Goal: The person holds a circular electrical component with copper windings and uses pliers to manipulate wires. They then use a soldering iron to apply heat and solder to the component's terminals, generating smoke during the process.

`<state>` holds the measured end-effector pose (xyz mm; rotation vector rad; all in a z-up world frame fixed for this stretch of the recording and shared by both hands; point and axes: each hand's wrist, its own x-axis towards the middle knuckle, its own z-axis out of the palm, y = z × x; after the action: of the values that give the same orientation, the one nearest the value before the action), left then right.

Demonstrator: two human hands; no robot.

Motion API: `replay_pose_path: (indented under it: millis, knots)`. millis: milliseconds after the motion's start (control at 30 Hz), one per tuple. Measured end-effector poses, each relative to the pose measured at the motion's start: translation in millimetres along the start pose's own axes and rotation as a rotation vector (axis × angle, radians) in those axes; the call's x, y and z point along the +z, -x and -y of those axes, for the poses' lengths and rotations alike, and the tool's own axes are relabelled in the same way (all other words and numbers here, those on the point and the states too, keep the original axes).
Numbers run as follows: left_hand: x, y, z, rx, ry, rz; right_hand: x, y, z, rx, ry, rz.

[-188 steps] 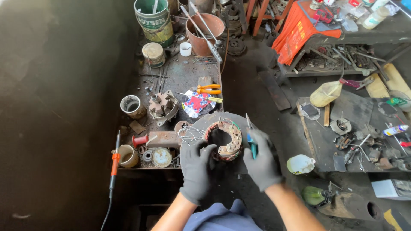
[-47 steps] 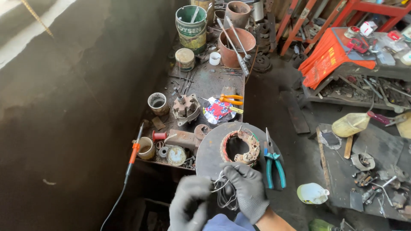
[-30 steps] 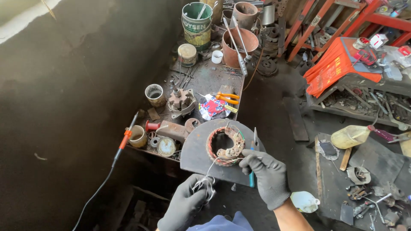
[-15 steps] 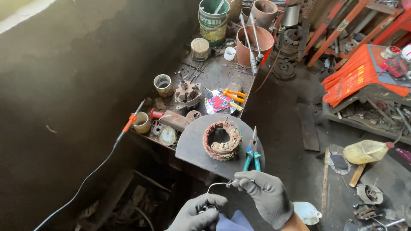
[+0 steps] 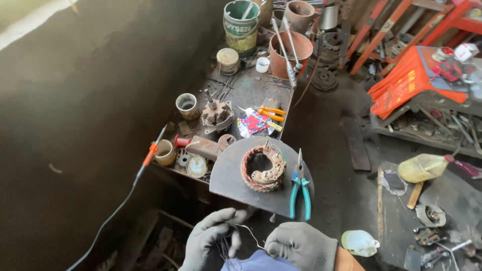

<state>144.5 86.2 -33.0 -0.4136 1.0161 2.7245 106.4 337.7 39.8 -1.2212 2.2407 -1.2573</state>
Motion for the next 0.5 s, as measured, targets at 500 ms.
replay_pose_path:
  millis: [500]
  knots:
    - [-22.2,-20.9,-76.0,0.141,-1.360,0.768,68.2,-55.6,39.6,0.383,-0.166,-0.717]
